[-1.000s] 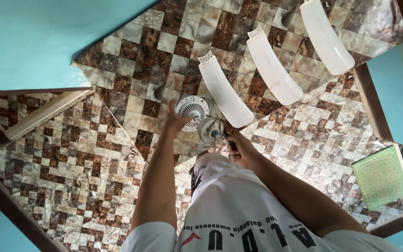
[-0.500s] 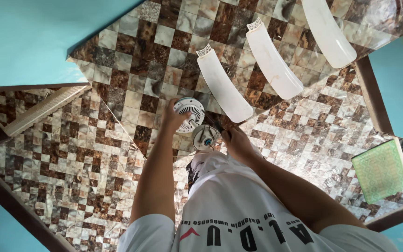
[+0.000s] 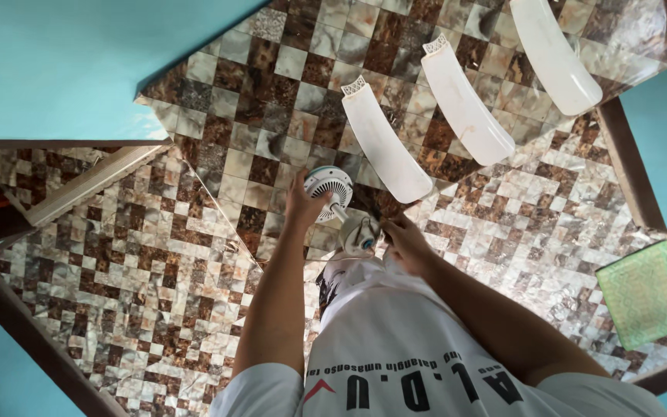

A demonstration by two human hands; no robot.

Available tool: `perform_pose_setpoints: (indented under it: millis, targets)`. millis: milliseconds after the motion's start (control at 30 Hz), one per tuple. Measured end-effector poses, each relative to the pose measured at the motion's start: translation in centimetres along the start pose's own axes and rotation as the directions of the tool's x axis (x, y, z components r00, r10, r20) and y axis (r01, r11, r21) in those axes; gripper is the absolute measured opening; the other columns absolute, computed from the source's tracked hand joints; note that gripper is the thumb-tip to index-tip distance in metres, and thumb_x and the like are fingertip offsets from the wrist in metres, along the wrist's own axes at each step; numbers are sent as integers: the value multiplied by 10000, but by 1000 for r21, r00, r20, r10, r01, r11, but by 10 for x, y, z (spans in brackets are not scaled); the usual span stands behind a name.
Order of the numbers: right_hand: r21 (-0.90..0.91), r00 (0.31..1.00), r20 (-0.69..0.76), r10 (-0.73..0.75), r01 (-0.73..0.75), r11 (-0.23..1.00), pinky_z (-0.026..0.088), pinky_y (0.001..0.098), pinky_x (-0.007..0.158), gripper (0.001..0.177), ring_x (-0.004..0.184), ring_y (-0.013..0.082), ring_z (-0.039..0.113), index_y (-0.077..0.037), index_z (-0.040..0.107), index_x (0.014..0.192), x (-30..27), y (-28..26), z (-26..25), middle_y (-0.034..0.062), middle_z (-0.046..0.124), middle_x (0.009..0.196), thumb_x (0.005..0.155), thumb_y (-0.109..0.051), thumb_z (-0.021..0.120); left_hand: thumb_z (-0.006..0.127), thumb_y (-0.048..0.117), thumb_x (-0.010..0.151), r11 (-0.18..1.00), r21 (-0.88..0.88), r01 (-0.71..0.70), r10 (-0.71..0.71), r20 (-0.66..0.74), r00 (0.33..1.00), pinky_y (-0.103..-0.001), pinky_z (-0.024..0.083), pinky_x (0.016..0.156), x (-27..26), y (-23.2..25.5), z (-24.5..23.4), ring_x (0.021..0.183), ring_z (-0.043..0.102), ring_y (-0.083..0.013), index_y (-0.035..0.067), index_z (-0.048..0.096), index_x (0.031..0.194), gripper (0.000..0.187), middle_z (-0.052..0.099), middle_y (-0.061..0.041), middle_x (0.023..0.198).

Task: The person installs the blades of a ceiling fan by hand, aligning each blade with the motor housing and securing them with screws. The person works on one blade at a time, tightening the screws to complete the assembly.

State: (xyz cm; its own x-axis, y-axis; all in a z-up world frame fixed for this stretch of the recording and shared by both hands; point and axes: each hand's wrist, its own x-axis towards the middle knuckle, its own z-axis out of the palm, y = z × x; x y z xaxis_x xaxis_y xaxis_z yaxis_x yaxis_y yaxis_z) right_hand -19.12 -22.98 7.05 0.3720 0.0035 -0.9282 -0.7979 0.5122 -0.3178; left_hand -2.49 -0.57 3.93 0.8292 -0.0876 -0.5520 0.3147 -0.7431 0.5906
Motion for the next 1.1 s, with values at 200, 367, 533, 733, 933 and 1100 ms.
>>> perform_pose_setpoints:
  millis: [200, 367, 533, 733, 933, 1100]
  targets:
    - [-871, 902, -68, -426, 154, 467, 452, 402, 639, 441, 608, 209, 582, -61, 694, 1005, -6, -25, 7, 119, 661, 770, 1020, -473, 539, 897, 192, 693, 997, 20, 76, -77, 62, 995, -468, 559, 974, 3, 21, -3, 1226, 628, -341, 254, 545, 1434, 823, 600, -126, 1385]
    - [-663, 977, -161, -140, -3, 748, 457, 404, 577, 452, 568, 199, 562, -62, 689, 915, 15, -33, 16, 76, 613, 664, 1036, -444, 482, 888, 211, 717, 999, 21, 33, -35, 79, 996, -468, 565, 980, 13, 18, 0, 1233, 642, -338, 236, 556, 1427, 784, 619, -123, 1380]
    - [399, 902, 118, 415, -426, 812, 205, 241, 333, 389, 387, 64, 307, -179, 550, 710, 24, -25, 14, -31, 463, 541, 1018, -412, 515, 907, 231, 715, 994, 95, -44, 36, 83, 996, -485, 519, 1007, 28, 11, 2, 1250, 604, -362, 195, 535, 1432, 809, 604, -140, 1395]
    - [489, 896, 295, 332, -440, 753, 181, 234, 342, 317, 386, 75, 293, -148, 520, 730, 12, -10, 3, -2, 470, 569, 988, -332, 522, 898, 238, 707, 998, 68, 12, -16, 61, 998, -482, 506, 1025, 14, 15, 7, 1244, 609, -371, 221, 525, 1449, 831, 612, -149, 1378]
    - [-294, 996, -3, -84, 80, 952, 323, 283, 416, 277, 459, 99, 412, -115, 622, 845, -5, -18, -18, 15, 523, 616, 1010, -335, 587, 888, 236, 725, 981, 163, -105, 96, 62, 993, -567, 394, 1082, -5, 32, 8, 1198, 636, -359, 255, 549, 1418, 771, 707, -113, 1282]
    - [-345, 986, -163, -27, -32, 938, 311, 288, 415, 307, 441, 101, 409, -112, 706, 888, 8, -19, -14, 34, 600, 617, 1001, -362, 567, 886, 229, 706, 972, 190, -136, 136, 13, 991, -559, 421, 1012, -13, 39, 13, 1237, 562, -380, 256, 552, 1369, 743, 683, -118, 1303]
